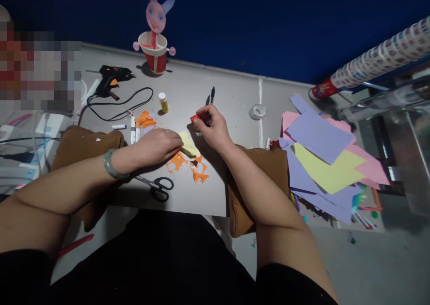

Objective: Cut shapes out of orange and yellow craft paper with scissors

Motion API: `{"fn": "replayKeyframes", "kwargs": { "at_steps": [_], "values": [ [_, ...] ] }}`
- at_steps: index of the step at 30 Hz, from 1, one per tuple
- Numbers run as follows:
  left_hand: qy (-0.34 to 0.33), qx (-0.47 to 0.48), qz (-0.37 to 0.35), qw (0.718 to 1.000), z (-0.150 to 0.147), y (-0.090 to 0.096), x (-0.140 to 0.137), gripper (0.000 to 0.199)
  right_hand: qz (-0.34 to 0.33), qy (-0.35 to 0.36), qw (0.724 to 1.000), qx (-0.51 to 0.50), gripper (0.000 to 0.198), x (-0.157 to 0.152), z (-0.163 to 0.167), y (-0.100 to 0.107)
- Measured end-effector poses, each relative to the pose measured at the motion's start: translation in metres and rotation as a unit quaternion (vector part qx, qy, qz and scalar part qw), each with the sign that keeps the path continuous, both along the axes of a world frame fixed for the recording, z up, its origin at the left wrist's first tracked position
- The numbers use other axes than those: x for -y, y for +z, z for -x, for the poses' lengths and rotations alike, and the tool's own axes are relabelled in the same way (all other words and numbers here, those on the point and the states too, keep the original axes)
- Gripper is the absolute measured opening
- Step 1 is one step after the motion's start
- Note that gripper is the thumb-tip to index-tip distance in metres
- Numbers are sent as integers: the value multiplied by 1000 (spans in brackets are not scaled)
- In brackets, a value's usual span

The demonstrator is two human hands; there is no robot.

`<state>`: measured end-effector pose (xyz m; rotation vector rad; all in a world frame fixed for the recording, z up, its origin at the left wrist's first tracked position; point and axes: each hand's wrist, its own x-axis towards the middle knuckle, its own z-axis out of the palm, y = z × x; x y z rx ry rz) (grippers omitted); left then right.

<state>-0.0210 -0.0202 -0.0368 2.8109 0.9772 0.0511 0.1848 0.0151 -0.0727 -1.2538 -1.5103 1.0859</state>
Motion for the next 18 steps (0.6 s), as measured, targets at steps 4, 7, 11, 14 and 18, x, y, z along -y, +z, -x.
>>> {"fn": "replayKeyframes", "kwargs": {
  "at_steps": [4, 7, 11, 14, 18],
  "values": [
    [106, 71, -11, 992, 3, 6, -3, 23, -48, -58, 997, -9, 27, -4, -5, 8],
    [152, 90, -16, 984, -2, 1, -7, 25, -63, -79, 995, -19, 31, -6, -9, 12],
    [154, 56, -3, 986, -20, -13, -13, 28, -73, -71, 995, -9, 36, -5, -11, 14],
    [138, 36, -4, 990, -32, -22, -17, 30, -89, -63, 994, 9, 39, -3, -12, 14],
    [61, 51, 1, 997, -33, -26, -6, 26, -101, -57, 993, 17, 42, -3, -16, 14]
  ]
}}
